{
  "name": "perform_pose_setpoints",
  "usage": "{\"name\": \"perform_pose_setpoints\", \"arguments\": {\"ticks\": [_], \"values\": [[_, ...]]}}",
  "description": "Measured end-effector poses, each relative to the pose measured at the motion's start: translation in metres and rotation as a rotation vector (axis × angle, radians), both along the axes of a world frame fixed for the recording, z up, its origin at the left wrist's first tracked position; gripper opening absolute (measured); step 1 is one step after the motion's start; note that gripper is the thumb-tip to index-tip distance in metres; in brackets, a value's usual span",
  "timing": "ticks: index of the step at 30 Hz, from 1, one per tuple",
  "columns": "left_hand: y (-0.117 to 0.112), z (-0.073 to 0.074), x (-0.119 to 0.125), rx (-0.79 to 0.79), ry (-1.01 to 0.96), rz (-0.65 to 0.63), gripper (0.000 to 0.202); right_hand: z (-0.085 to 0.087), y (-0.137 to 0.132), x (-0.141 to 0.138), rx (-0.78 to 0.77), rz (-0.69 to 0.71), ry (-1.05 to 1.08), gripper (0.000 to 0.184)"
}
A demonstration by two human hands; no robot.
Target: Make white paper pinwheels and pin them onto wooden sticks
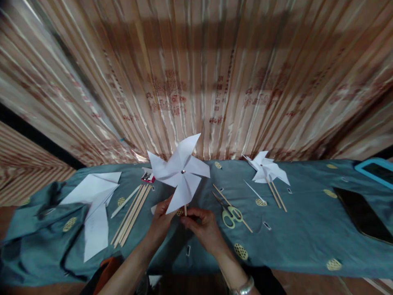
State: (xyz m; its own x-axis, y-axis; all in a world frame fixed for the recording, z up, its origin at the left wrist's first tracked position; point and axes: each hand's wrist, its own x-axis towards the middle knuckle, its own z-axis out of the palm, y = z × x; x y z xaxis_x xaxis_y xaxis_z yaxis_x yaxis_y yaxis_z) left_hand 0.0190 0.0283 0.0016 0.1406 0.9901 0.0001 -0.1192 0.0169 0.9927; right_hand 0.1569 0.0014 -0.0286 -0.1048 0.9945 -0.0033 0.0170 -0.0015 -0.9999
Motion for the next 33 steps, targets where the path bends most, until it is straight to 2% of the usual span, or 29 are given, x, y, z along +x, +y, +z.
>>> {"name": "perform_pose_setpoints", "arguments": {"ticks": [6,11,17,23,27,29,33], "values": [[-0.001,-0.005,0.004,-0.109,-0.051,-0.018,0.021,-0.002,0.006,0.003,0.033,-0.052,0.009,0.017],[0.0,-0.01,0.004,-0.178,-0.051,0.059,0.022,-0.003,0.005,0.002,0.025,-0.029,-0.025,0.017],[0.003,-0.011,0.002,-0.159,-0.058,0.097,0.021,0.009,0.005,0.007,0.059,-0.031,-0.06,0.021],[0.007,-0.008,-0.002,-0.175,-0.044,0.123,0.022,0.019,0.012,0.038,0.097,-0.173,-0.107,0.036],[0.006,-0.009,0.001,-0.225,-0.05,0.111,0.025,0.018,0.023,0.059,0.089,-0.414,-0.019,0.028],[0.005,-0.012,0.003,-0.24,-0.049,0.095,0.026,0.019,0.027,0.064,0.116,-0.521,0.045,0.031],[0.001,-0.016,0.008,-0.229,-0.012,0.045,0.024,0.024,0.032,0.066,0.146,-0.541,0.103,0.044]]}}
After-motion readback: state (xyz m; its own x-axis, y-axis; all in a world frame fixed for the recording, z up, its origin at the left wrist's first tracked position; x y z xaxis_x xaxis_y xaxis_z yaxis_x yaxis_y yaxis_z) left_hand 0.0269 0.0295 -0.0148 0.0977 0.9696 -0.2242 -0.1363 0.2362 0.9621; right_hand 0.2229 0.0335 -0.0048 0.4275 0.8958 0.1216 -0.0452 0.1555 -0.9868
